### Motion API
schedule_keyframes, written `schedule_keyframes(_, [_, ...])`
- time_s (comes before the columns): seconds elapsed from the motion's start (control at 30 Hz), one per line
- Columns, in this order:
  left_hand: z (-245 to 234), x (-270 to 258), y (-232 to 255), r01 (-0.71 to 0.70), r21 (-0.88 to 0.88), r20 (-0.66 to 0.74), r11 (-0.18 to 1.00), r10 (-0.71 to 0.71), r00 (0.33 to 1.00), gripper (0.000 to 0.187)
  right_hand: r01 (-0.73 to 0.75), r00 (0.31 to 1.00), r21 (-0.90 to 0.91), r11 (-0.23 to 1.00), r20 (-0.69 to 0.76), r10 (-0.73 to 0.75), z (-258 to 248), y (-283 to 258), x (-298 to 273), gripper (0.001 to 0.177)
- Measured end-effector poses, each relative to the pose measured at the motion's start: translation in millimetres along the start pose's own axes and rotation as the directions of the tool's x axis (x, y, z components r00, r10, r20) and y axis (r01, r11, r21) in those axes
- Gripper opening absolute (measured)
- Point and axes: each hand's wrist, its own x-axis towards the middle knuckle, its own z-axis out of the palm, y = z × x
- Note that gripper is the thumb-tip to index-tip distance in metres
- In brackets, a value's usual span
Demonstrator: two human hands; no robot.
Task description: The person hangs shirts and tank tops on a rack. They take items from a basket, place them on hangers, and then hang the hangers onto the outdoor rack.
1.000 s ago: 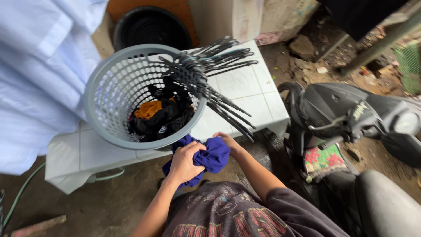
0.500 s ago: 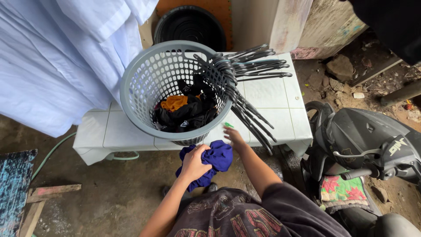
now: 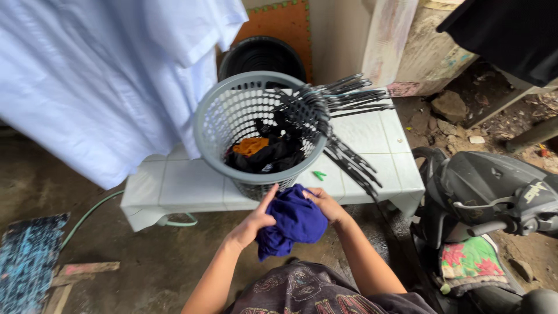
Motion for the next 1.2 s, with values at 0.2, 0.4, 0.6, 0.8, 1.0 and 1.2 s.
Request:
schedule_keyframes(0.2, [-31.7,-46.0,24.5,0.168,0.398,-0.316,0.902,-0.037,0.948,0.036,0.376,0.904,-0.741,0.557,0.162,-0.396,159.3,-93.5,-30.9,0.030])
schedule_keyframes(0.4, [-46.1,-89.4,73.9,-0.194,0.810,-0.160,0.554,0.526,0.835,0.022,0.289,0.924,-0.823,0.489,0.107,-0.367,238.6,-107.0,-47.2,0.031])
schedule_keyframes(0.6, [-53.6,-104.3,98.7,-0.100,0.451,-0.102,0.887,0.163,0.981,0.029,0.421,0.836,-0.663,0.619,0.019,-0.548,259.5,-67.0,-42.0,0.027])
schedule_keyframes(0.8, [-60.0,-94.7,133.6,0.141,0.581,-0.100,0.801,-0.102,0.990,0.027,0.404,0.800,-0.700,0.589,-0.041,-0.598,245.5,-56.4,-45.9,0.018])
schedule_keyframes(1.0, [-49.6,-74.1,131.2,-0.276,0.612,-0.005,0.741,0.353,0.936,0.024,0.443,0.837,-0.683,0.581,0.083,-0.541,236.2,-84.0,-65.9,0.023])
schedule_keyframes(1.2, [-43.5,-51.7,119.7,-0.169,0.490,-0.200,0.855,0.299,0.933,0.035,0.261,0.896,-0.591,0.764,-0.146,-0.419,227.7,-101.5,-80.9,0.019])
